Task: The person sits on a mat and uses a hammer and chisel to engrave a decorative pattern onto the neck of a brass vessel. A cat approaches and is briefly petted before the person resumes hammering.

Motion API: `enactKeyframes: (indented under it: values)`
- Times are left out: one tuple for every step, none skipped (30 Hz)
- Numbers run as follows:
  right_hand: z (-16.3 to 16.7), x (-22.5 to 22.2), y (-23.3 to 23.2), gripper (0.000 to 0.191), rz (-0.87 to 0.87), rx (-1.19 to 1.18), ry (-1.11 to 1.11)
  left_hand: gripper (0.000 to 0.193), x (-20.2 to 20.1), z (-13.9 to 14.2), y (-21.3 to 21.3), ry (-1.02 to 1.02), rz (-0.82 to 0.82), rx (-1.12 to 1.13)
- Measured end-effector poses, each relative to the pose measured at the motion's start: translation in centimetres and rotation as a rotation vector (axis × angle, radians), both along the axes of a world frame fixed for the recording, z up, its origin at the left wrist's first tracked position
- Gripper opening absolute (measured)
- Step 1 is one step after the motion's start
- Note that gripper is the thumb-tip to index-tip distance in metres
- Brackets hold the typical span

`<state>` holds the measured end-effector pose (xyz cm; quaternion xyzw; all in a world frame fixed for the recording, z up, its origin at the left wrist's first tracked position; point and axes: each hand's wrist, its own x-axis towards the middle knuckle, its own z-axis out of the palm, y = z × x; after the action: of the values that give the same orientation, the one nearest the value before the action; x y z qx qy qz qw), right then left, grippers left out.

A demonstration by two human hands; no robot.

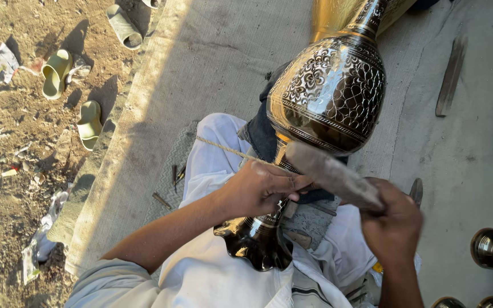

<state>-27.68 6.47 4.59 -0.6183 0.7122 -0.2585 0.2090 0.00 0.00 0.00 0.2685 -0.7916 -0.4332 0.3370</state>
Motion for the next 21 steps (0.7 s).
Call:
enactKeyframes:
  values:
    - [-0.1, 0.1, 0.3, 0.035, -0.007, -0.091, -0.224, 0.072, -0.1, 0.2, 0.0, 0.014, -0.006, 0.032]
    - [-0.3, 0.2, 0.4, 0.032, -0.016, -0.183, -0.452, 0.071, 0.0, 0.5, 0.1, 0.026, -0.013, 0.062]
    - [-0.3, 0.4, 0.4, 0.03, -0.027, -0.28, -0.682, 0.07, 0.0, 0.8, 0.0, 0.038, -0.024, 0.088]
    - [-0.5, 0.8, 0.4, 0.031, -0.036, -0.249, -0.647, 0.07, 0.0, 1.1, -0.1, 0.048, -0.031, 0.078]
    - [-0.8, 1.3, 0.2, 0.032, -0.042, -0.22, -0.613, 0.071, 0.0, 1.4, -0.2, 0.057, -0.037, 0.064]
    - [-0.9, 1.7, -0.2, 0.033, -0.046, -0.194, -0.581, 0.072, 0.0, 1.7, -0.5, 0.065, -0.041, 0.048]
    - [-0.4, 1.5, -0.6, 0.035, -0.069, -0.153, -0.447, 0.074, 0.1, 1.9, -0.8, 0.067, -0.052, 0.069]
    - [0.3, 1.0, -0.6, 0.036, -0.092, -0.104, -0.31, 0.077, 0.1, 2.0, -0.9, 0.072, -0.062, 0.099]
    - [0.8, 0.8, -0.4, 0.038, -0.116, -0.05, -0.172, 0.079, 0.2, 2.0, -0.6, 0.077, -0.073, 0.135]
    - [0.7, 1.2, -0.3, 0.036, -0.106, -0.101, -0.382, 0.077, 0.2, 1.9, -0.4, 0.085, -0.07, 0.125]
    - [0.5, 1.8, -0.2, 0.034, -0.096, -0.153, -0.593, 0.074, 0.3, 1.8, -0.4, 0.092, -0.067, 0.112]
    - [0.5, 2.1, -0.1, 0.032, -0.086, -0.208, -0.802, 0.072, 0.2, 1.8, -0.5, 0.101, -0.067, 0.097]
    - [0.7, 2.1, 0.2, 0.03, -0.086, -0.157, -0.503, 0.069, 0.1, 1.7, -0.6, 0.069, -0.069, 0.092]
    - [1.2, 1.8, 0.5, 0.029, -0.086, -0.107, -0.205, 0.067, 0.1, 1.7, -0.8, 0.038, -0.07, 0.086]
    - [1.4, 1.7, 0.8, 0.027, -0.086, -0.05, 0.092, 0.064, 0.0, 1.7, -0.8, 0.006, -0.07, 0.085]
    - [1.4, 1.7, 1.0, 0.027, -0.107, -0.076, -0.105, 0.068, 0.1, 1.7, -0.9, 0.036, -0.079, 0.092]
    - [1.2, 1.8, 1.1, 0.027, -0.125, -0.104, -0.303, 0.073, 0.2, 1.7, -0.9, 0.065, -0.086, 0.098]
    - [1.2, 1.8, 1.3, 0.026, -0.142, -0.127, -0.5, 0.078, 0.3, 1.7, -0.8, 0.095, -0.09, 0.106]
    - [1.4, 1.8, 1.9, 0.025, -0.139, -0.107, -0.283, 0.077, 0.3, 1.7, -0.8, 0.097, -0.098, 0.107]
    - [1.7, 1.7, 2.6, 0.025, -0.136, -0.092, -0.068, 0.077, 0.4, 1.7, -1.0, 0.096, -0.108, 0.103]
    - [1.9, 1.7, 3.1, 0.025, -0.133, -0.077, 0.145, 0.077, 0.4, 1.8, -1.2, 0.095, -0.119, 0.096]
